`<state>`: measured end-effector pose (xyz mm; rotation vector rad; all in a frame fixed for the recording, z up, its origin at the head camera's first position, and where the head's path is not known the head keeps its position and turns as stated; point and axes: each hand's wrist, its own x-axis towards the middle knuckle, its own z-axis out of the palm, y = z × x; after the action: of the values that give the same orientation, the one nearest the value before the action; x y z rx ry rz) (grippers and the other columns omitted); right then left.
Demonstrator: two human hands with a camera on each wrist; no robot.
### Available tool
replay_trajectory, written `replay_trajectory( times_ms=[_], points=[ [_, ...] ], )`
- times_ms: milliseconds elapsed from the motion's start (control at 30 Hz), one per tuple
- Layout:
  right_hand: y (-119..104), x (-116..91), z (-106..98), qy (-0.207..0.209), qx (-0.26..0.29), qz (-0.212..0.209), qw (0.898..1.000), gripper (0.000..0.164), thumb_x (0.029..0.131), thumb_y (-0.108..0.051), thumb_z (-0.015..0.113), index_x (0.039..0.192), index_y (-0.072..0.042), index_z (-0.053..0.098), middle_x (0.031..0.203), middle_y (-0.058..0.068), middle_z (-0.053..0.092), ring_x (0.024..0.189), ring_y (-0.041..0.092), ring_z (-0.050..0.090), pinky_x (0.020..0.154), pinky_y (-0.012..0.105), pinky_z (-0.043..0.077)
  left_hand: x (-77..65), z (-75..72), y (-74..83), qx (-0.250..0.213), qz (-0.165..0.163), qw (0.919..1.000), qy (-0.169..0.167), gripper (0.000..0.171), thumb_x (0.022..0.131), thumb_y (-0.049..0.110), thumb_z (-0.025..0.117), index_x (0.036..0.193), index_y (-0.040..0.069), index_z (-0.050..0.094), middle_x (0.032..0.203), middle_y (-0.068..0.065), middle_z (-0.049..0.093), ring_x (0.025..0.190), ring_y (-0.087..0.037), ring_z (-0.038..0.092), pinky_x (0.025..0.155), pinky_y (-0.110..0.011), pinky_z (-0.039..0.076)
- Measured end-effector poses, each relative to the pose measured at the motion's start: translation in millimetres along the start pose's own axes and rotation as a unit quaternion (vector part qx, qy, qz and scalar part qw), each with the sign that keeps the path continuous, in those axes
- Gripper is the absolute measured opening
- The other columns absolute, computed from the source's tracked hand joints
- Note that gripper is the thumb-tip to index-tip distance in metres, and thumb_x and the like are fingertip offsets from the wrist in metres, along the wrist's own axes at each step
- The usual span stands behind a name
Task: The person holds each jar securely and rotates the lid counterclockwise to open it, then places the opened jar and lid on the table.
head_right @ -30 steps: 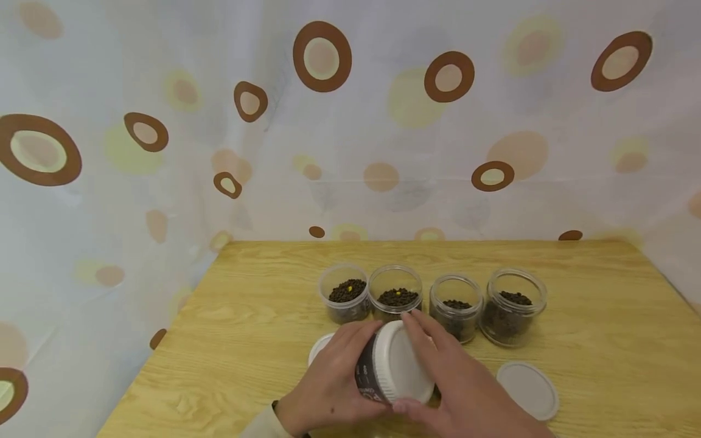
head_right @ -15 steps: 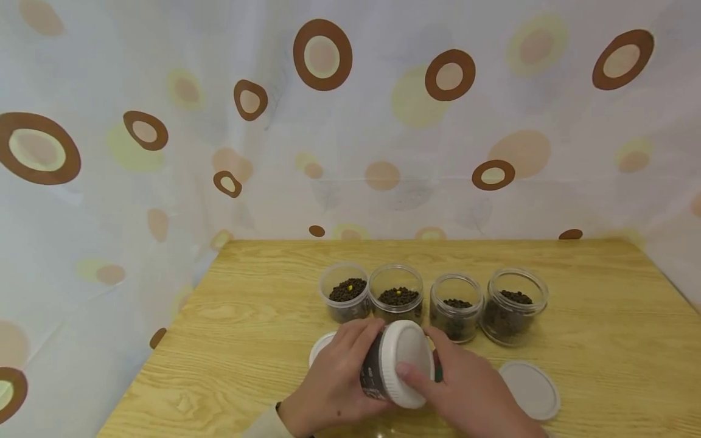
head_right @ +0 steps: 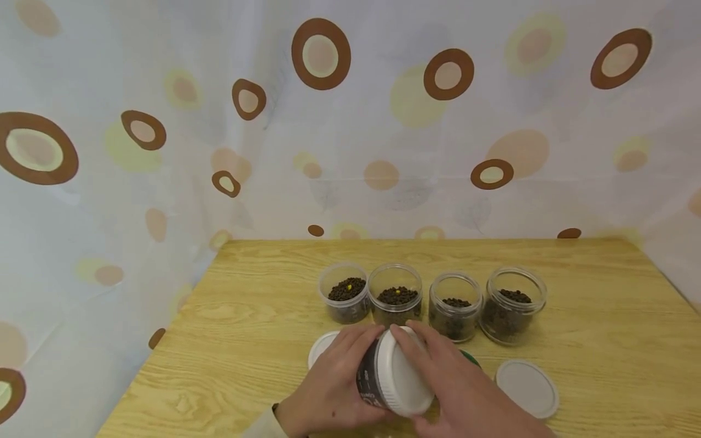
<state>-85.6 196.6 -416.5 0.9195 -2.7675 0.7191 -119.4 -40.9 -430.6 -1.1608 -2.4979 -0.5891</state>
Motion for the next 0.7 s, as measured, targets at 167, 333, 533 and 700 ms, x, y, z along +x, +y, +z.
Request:
replay_trajectory(
  times_ms=[167, 333, 533, 700],
  points=[
    [-6, 0, -4, 0.011, 0.003, 0.005, 1.0, 0.11, 0.078, -0.047, 0.082, 0.161, -0.023, 0.014, 0.16, 0.009, 0.028, 0.121, 0.027, 0.057, 0.073, 0.024, 0.053, 0.5, -0.4, -1.3, -0.015, -0.006, 0.9998, 0.008, 0.106, 0.063, 0.056, 0.087, 0.147, 0.014, 0.039, 0.136, 0.0, 0.055, 0.125, -0.014, 0.053, 0.099, -0.026, 0.052],
    [-9, 2, -9, -0.01, 0.046, 0.101, 0.994, 0.101, 0.087, -0.06, 0.066, 0.161, -0.028, 0.004, 0.163, 0.009, 0.027, 0.135, 0.034, 0.05, 0.088, 0.043, 0.056, 2.6, -3.1, -3.0, -0.015, -0.007, 0.9995, 0.026, 0.104, 0.063, 0.056, 0.088, 0.146, 0.014, 0.04, 0.134, 0.001, 0.056, 0.125, -0.013, 0.054, 0.105, -0.028, 0.049],
    [-4, 4, -7, -0.073, 0.077, 0.21, 0.972, 0.087, 0.096, -0.058, 0.054, 0.161, -0.02, 0.012, 0.154, 0.021, 0.042, 0.121, 0.04, 0.061, 0.083, 0.054, 0.055, 2.6, -4.3, -3.0, -0.003, -0.013, 0.9995, 0.03, 0.105, 0.063, 0.059, 0.087, 0.146, 0.013, 0.041, 0.135, 0.001, 0.055, 0.126, -0.014, 0.054, 0.105, -0.03, 0.05],
    [-7, 10, -8, -0.088, 0.102, 0.252, 0.958, 0.086, 0.093, -0.063, 0.054, 0.159, -0.018, 0.021, 0.142, 0.012, 0.055, 0.105, 0.02, 0.066, 0.071, 0.038, 0.054, 4.0, -4.1, -2.9, 0.015, -0.008, 0.9991, 0.04, 0.104, 0.062, 0.06, 0.087, 0.144, 0.014, 0.042, 0.135, 0.001, 0.054, 0.126, -0.014, 0.053, 0.105, -0.029, 0.049]
  ],
)
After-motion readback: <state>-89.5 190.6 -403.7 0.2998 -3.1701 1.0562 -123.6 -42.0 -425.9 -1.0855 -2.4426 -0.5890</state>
